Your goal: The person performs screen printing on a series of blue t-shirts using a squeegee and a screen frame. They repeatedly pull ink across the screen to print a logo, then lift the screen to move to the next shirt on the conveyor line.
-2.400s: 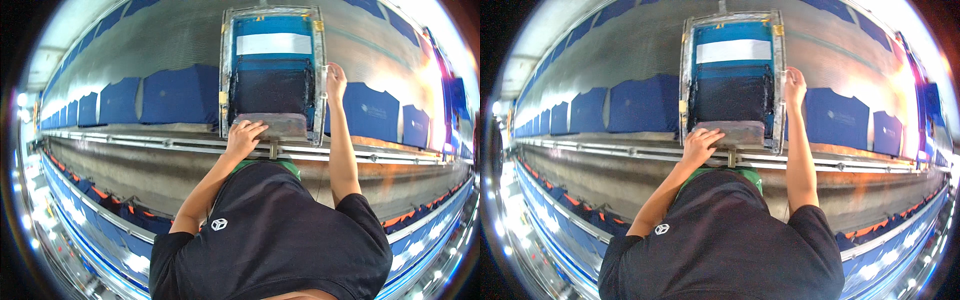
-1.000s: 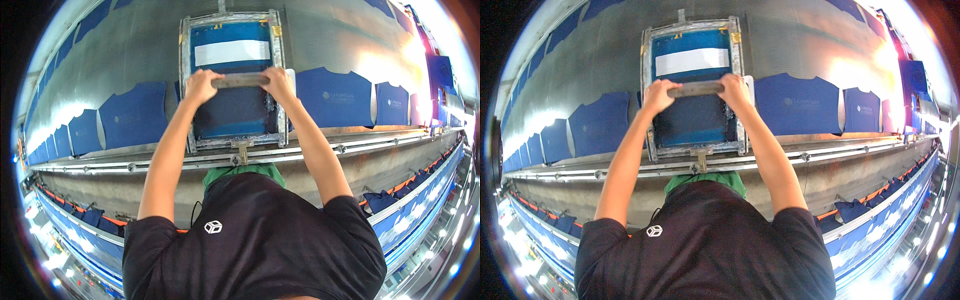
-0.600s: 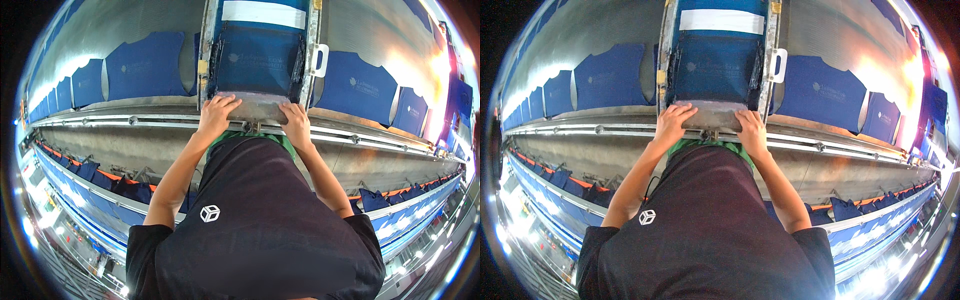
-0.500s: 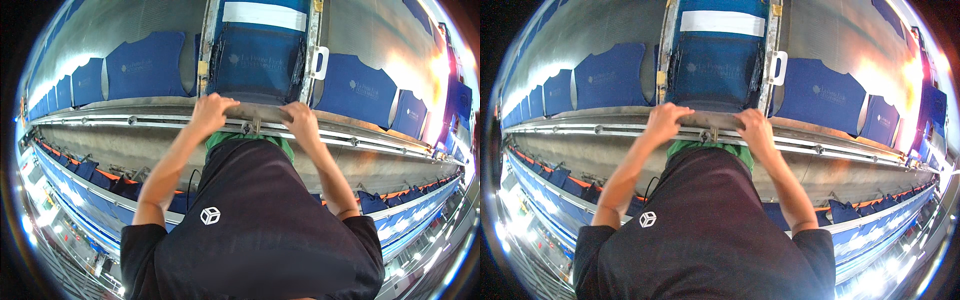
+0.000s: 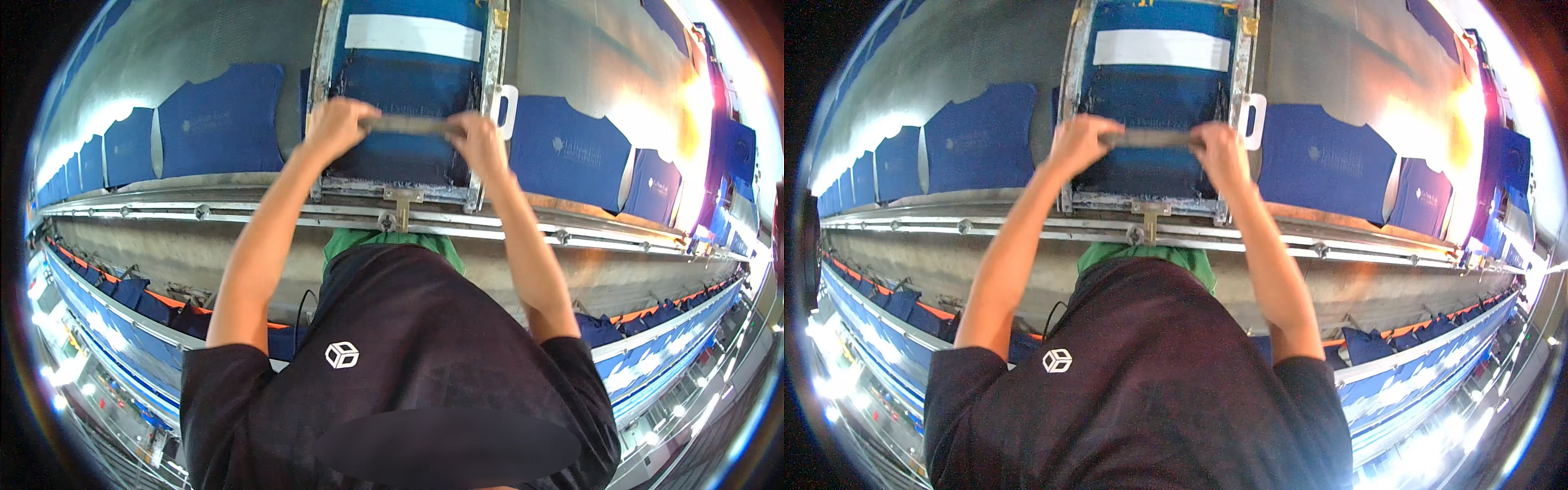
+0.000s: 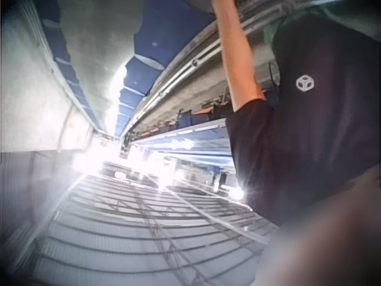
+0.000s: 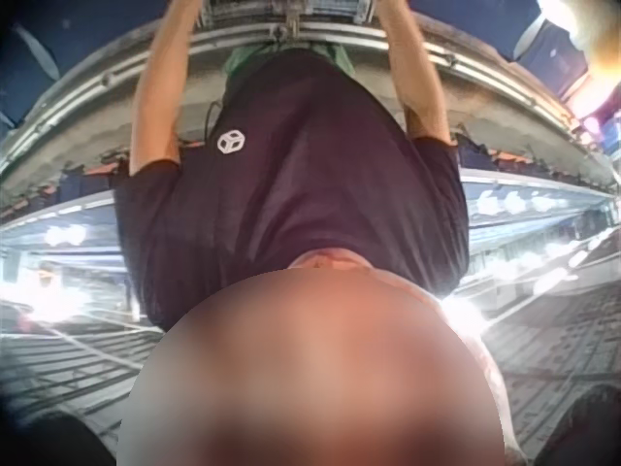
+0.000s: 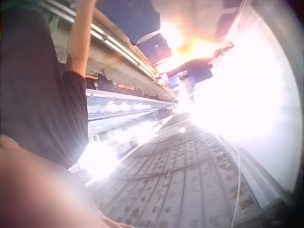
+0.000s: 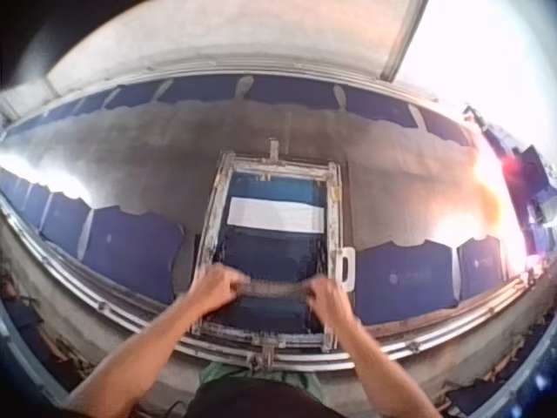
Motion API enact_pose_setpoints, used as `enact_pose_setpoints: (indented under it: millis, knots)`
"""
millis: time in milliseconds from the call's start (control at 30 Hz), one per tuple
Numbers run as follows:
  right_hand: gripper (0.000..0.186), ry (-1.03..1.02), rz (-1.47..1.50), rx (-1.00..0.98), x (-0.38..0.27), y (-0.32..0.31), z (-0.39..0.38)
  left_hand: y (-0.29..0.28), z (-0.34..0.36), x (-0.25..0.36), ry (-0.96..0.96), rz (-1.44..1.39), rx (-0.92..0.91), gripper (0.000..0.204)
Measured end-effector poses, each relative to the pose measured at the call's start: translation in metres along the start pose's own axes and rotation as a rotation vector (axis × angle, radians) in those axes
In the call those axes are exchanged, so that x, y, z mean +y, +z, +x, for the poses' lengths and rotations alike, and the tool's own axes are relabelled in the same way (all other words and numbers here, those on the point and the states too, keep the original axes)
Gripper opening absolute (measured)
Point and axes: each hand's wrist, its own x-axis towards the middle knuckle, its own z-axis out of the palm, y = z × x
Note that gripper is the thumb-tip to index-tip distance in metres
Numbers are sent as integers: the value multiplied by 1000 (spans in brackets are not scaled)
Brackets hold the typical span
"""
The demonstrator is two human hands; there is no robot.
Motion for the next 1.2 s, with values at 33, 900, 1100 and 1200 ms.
enact_pose_setpoints:
  millis: [33, 900, 1100, 1200]
  knots:
    - [29, -13, 26, 14, -1, 10, -22, 13, -21, -4, 26, -4, 42, 38]
    - [31, 27, -8, -40, -6, -44, 53, -44, 38, 11, 6, 20, -6, 32]
    - [34, 36, -95, 73, 7, -50, 115, -55, 112, -6, 11, 176, 69, 41]
    - [29, 21, -34, 82, 10, -22, 44, -25, 50, 11, 51, 74, 96, 28]
